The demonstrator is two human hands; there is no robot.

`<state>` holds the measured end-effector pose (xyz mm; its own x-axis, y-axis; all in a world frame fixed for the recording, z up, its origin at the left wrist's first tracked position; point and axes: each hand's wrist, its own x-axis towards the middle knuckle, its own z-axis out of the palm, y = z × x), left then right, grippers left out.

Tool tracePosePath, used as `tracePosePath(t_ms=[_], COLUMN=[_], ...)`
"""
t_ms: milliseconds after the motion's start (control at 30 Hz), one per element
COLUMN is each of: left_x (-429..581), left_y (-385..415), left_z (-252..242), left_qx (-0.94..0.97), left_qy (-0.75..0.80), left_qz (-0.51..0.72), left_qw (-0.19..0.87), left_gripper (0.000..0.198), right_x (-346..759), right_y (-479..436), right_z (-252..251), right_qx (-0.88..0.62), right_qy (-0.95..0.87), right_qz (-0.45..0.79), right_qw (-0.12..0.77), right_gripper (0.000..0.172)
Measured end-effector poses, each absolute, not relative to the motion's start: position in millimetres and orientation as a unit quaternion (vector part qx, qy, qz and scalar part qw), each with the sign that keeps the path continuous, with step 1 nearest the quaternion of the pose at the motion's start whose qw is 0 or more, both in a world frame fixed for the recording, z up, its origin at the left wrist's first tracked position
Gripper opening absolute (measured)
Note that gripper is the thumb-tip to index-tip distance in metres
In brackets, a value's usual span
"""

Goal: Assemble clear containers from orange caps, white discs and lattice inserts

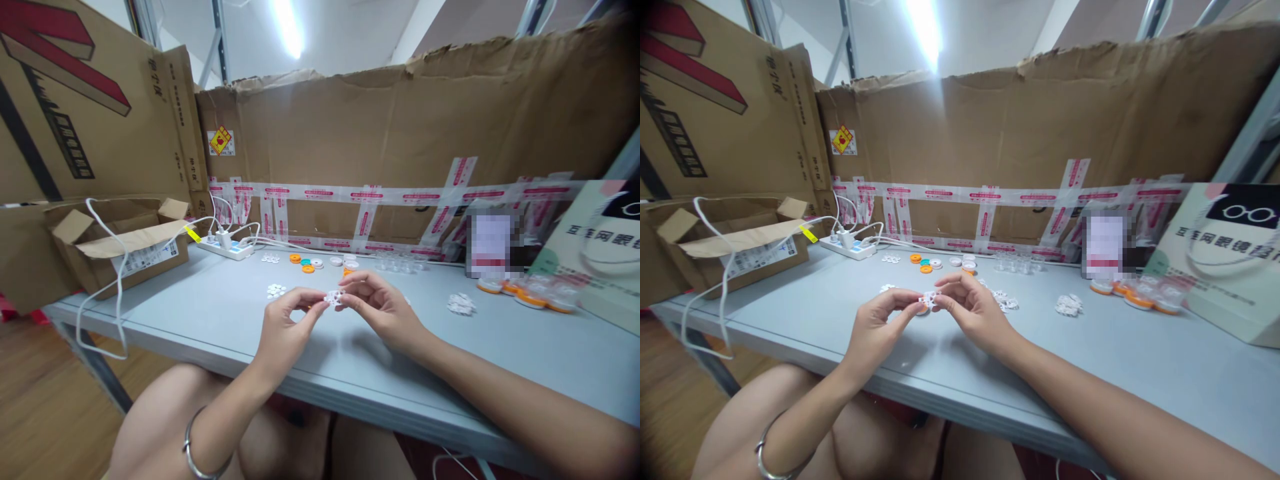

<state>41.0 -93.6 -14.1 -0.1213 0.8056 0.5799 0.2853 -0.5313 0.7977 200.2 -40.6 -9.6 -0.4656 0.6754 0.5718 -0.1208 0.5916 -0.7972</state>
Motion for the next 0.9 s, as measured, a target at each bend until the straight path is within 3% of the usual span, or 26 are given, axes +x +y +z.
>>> tracePosePath(t_ms=[167,267,400,500,600,733,900], left_x=[41,42,39,35,33,33,31], left_y=[-94,-94,-91,-88,-86,-85,-85], left_z=[-16,-16,-14,-13,-13,-12,-12], left_qx=[0.682,0.675,0.587,0.511,0.464,0.405,0.373], left_qy=[0.44,0.467,0.464,0.419,0.381,0.365,0.356], left_qz=[0.57,0.555,0.597,0.632,0.646,0.645,0.631], left_qw=[0.128,0.137,0.289,0.404,0.47,0.535,0.579], left_gripper=[0.009,0.007,0.01,0.016,0.019,0.022,0.022], right_x=[200,205,232,257,268,262,252], right_y=[-37,-29,1,28,44,49,48], right_z=[-12,-7,6,8,-1,-18,-26], right_qx=[-0.205,-0.238,-0.351,-0.437,-0.481,-0.509,-0.514], right_qy=[-0.757,-0.754,-0.707,-0.716,-0.736,-0.76,-0.779], right_qz=[0.426,0.428,0.334,0.257,0.224,0.201,0.188], right_qw=[0.451,0.438,0.516,0.48,0.421,0.35,0.305], right_gripper=[0.022,0.028,0.035,0.037,0.026,0.015,0.015])
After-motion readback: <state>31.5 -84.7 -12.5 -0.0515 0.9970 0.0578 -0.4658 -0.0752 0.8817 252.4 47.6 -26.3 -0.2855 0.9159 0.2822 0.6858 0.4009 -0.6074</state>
